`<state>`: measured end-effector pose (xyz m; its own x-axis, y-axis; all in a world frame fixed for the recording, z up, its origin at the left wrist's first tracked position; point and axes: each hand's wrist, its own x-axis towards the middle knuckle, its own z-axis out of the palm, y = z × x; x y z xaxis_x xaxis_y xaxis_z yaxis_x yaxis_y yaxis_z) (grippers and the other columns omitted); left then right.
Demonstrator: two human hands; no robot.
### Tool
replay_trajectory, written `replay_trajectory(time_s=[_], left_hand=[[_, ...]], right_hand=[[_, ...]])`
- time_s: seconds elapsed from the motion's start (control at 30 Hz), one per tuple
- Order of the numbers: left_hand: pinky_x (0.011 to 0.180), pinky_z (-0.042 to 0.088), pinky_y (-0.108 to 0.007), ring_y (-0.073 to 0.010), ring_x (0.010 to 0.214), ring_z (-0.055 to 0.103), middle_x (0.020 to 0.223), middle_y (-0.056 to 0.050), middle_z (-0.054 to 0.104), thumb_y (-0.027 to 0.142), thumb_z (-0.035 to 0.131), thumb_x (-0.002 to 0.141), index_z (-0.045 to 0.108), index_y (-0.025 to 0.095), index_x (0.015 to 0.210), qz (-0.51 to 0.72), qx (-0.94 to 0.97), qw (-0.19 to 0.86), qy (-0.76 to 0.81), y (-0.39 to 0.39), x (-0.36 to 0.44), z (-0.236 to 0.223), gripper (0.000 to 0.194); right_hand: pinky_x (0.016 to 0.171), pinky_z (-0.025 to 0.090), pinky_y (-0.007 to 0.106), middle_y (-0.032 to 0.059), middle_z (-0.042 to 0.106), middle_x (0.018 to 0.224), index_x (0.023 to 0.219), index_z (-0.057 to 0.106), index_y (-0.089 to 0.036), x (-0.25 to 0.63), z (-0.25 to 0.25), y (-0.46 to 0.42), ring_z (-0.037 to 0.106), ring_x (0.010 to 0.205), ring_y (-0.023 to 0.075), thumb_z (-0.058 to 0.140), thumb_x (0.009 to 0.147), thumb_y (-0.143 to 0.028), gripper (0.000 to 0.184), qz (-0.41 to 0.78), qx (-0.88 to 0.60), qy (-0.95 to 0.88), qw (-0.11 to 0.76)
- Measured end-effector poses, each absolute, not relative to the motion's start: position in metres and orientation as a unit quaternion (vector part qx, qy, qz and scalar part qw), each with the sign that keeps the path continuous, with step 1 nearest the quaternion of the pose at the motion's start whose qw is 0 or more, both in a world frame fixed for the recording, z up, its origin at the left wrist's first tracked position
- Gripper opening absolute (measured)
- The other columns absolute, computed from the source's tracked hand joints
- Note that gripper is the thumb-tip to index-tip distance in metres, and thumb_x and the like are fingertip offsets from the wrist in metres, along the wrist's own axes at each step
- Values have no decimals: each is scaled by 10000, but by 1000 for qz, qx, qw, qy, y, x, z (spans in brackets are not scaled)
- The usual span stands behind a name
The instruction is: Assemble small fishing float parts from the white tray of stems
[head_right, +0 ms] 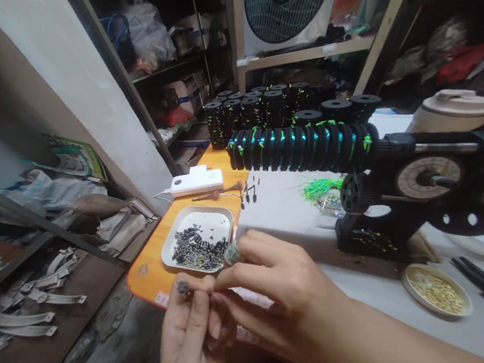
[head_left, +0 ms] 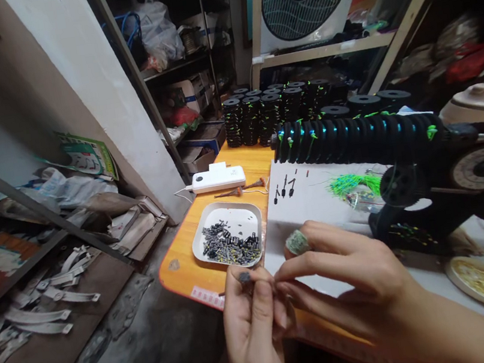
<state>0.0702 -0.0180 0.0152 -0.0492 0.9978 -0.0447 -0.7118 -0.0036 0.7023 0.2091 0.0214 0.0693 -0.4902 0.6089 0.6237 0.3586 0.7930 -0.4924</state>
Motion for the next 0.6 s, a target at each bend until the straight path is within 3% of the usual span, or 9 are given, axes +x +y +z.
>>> replay_trajectory(time_s=[0.13,0.27,0.37,0.47,0.53,0.6], left_hand=[[528,376,-195,-87,547,419,612,57,437,241,515,1011,573,236,858,750,354,494,262,-10,62,10,164],[546,408,-204,-94,585,471,667,43,515,202,499,1018,565,226,887,739,416,426,315,4,40,12,148],[522,408,-204,-58,533,457,881,5,656,173,557,991,550,205,875,745,433,366,352,19,21,20,120],[493,390,-206,-27,488,443,1087,-53,687,136,592,960,546,187,874,756,432,340,356,34,2,28,110],[466,354,-190,-11,458,401,1071,-44,689,119,562,962,521,184,850,753,441,328,361,43,-9,33,136],[438,310,-176,-11,430,346,922,15,664,129,521,973,481,200,838,732,475,319,370,51,-18,35,158]], right_hand=[[567,393,270,43,548,742,852,648,-140,209,77,20,471,660,155,551,893,-21,159,57,-280,-876,389],[640,444,300,52,556,738,903,627,-143,216,83,20,507,693,181,472,962,-55,187,-20,-259,-902,346],[594,421,282,37,532,777,960,600,-162,222,80,21,499,684,165,526,946,-56,130,-38,-298,-883,362],[543,395,244,20,499,793,986,596,-162,224,77,25,477,644,130,537,929,-29,156,-5,-325,-872,367],[538,397,225,14,495,787,962,601,-157,223,77,27,472,628,114,525,932,-31,150,22,-323,-871,370],[542,401,204,6,501,779,933,602,-155,222,79,30,480,624,97,525,931,-34,144,43,-324,-866,379]])
